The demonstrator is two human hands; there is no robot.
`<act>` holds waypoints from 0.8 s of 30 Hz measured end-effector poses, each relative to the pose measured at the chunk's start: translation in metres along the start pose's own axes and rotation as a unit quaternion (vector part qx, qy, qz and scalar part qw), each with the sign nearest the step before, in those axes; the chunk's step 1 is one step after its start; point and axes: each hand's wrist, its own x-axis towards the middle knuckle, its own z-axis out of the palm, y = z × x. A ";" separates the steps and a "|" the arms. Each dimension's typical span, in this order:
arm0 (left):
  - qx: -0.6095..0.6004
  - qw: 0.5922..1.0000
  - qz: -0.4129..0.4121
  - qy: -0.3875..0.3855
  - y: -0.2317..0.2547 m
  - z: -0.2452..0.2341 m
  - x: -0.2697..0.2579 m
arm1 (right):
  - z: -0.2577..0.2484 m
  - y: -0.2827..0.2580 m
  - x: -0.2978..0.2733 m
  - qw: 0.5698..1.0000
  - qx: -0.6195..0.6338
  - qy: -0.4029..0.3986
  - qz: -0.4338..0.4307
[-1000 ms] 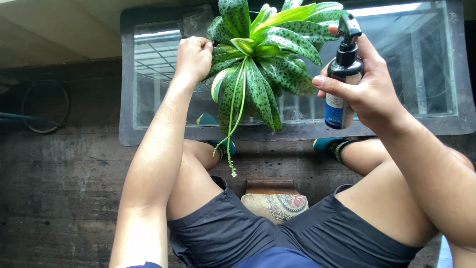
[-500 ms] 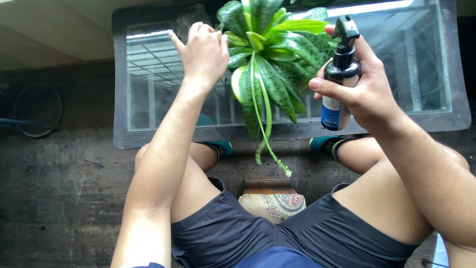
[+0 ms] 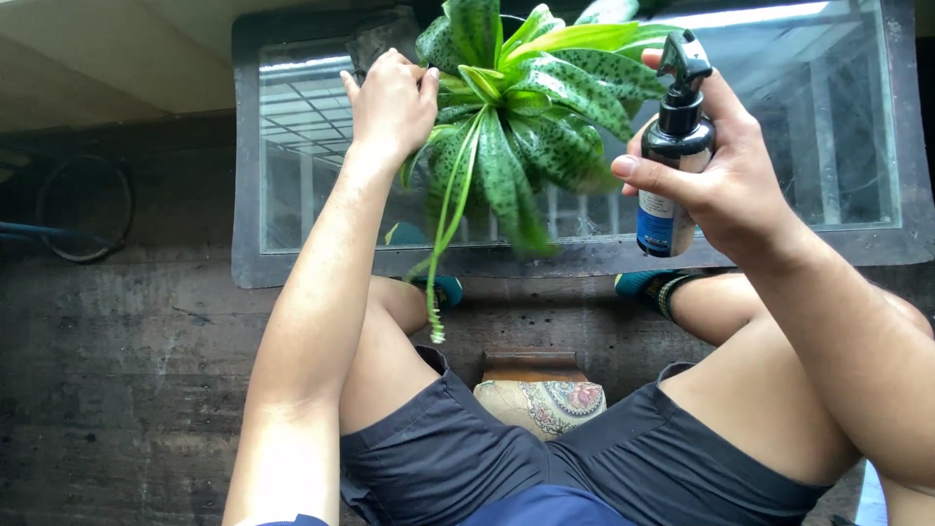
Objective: The person is using a spray bottle to mist the leaves of a potted plant on a glass table, while using their other hand to move the leaves for better coverage.
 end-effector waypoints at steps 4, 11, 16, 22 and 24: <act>-0.005 0.999 -0.019 -0.034 0.009 -0.011 -0.005 | 0.002 -0.001 0.000 1.000 -0.009 -0.004 -0.005; -0.001 0.998 -0.029 -0.047 0.009 -0.007 -0.002 | 0.007 -0.003 0.002 1.000 -0.012 -0.008 0.005; -0.017 0.997 -0.047 -0.067 0.013 -0.015 -0.005 | 0.008 -0.003 0.001 1.000 -0.007 -0.008 0.014; -0.077 0.990 -0.107 -0.044 0.003 -0.013 0.005 | 0.006 0.002 0.001 1.000 0.001 -0.013 0.006; -0.102 0.989 -0.111 -0.008 -0.009 -0.002 0.013 | 0.007 0.001 0.000 1.000 -0.002 -0.016 0.012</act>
